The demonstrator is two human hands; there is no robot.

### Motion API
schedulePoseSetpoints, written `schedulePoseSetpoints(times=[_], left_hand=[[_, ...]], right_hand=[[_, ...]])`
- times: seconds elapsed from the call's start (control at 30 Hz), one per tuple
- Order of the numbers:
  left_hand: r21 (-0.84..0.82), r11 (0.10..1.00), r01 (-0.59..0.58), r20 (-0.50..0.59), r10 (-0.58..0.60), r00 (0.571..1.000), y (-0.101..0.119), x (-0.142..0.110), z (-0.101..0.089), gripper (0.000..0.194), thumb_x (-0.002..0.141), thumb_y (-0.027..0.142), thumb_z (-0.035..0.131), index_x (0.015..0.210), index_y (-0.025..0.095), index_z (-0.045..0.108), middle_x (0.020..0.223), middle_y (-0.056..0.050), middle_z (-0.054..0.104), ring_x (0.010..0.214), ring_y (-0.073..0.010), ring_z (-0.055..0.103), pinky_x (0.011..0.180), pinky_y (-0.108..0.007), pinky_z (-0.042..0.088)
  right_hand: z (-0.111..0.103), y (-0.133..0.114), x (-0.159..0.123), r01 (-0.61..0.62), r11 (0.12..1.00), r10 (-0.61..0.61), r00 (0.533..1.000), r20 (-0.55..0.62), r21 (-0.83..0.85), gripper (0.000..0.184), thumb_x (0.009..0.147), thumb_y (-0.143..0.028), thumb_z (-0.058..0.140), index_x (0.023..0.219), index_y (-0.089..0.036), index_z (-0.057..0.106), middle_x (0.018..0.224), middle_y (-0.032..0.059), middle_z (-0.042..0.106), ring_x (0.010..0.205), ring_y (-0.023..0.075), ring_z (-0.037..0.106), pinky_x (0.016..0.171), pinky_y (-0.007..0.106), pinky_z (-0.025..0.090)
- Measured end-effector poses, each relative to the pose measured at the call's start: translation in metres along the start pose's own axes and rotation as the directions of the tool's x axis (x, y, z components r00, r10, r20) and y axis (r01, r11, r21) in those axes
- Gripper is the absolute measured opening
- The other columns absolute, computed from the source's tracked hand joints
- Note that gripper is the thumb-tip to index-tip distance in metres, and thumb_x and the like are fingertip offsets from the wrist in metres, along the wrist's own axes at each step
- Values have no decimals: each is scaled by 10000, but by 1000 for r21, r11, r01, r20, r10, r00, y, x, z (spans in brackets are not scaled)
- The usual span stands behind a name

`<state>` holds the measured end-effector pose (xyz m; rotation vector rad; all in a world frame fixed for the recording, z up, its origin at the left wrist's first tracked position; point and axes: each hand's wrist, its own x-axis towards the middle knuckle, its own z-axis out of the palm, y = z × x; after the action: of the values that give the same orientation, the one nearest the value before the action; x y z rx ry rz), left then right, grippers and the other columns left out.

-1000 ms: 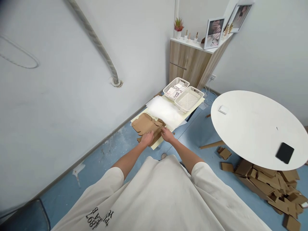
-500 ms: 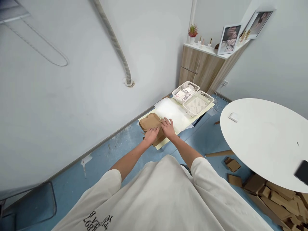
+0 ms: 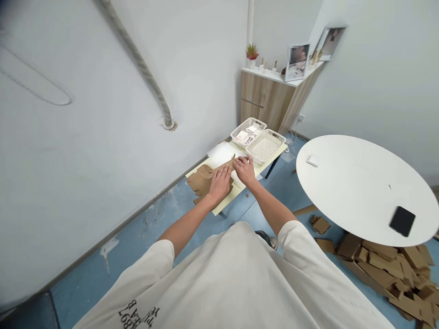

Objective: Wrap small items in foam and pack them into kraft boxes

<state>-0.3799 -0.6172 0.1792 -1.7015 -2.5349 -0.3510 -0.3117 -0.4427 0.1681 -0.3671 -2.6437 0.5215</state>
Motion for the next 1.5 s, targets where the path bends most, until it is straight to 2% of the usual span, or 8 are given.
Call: schedulePoseSetpoints(times=[0.23,0.37,0.67,0.9,1.03,1.2,1.37,1.5], left_hand=[[6,979,-205,-119,205,972,82,75,-18,733,935,110,385,1634,159,171,1670,-120,238,1549,-279,205,1258,-518,162],[-18,946,-324,-129,319,939,144,117,-12,718,939,107,374,1630,174,194,1668,-108,253,1548,-261,211,1261,-505,164],[-99,873,-477,-43,475,879,324,191,51,693,935,50,345,1610,180,257,1635,-131,329,1523,-247,288,1254,-486,203],[-92,797,-597,-56,594,802,445,222,98,660,941,28,305,1581,188,333,1621,-107,365,1513,-238,313,1248,-473,226],[-58,729,-682,-100,676,730,484,237,115,655,941,45,337,1579,191,344,1600,-108,402,1511,-245,320,1247,-489,243],[-79,648,-757,-85,753,653,499,255,155,667,942,64,357,1592,206,317,1617,-103,372,1539,-244,249,1255,-505,219],[-179,618,-766,219,784,581,491,265,234,680,919,36,376,1577,201,333,1645,-130,307,1537,-268,245,1233,-519,219],[-215,671,-709,463,710,531,485,277,287,639,922,72,420,1551,159,352,1618,-190,334,1511,-300,294,1199,-516,248]], right_hand=[[-93,64,-23,-113,976,67,969,-238,-186,397,1033,-220,406,1372,-284,603,1356,64,655,1377,276,452,1244,581,82],[-146,114,-57,-197,948,107,937,-332,-251,395,1030,-192,391,1339,-270,626,1369,58,648,1371,265,456,1244,579,66],[-248,246,-190,-445,869,358,868,-344,-218,391,991,-177,452,1304,-308,645,1324,45,680,1379,295,438,1233,603,62],[-300,321,-288,-595,772,482,778,-403,-225,379,972,-187,449,1266,-285,667,1323,75,668,1354,331,437,1219,606,50],[-314,348,-317,-682,655,519,718,-463,-324,407,941,-194,475,1307,-252,642,1352,95,642,1339,338,432,1205,602,90],[-305,371,-341,-778,500,629,628,-458,-380,440,941,-262,474,1359,-196,594,1481,140,523,1405,354,336,1202,596,68],[-266,396,-362,-848,313,870,437,-230,-429,534,924,-347,531,1411,-128,535,1581,219,366,1485,399,198,1187,615,10],[-240,424,-363,-836,308,942,334,23,-454,588,912,-262,528,1480,-128,454,1616,209,309,1500,360,208,1193,565,68]])
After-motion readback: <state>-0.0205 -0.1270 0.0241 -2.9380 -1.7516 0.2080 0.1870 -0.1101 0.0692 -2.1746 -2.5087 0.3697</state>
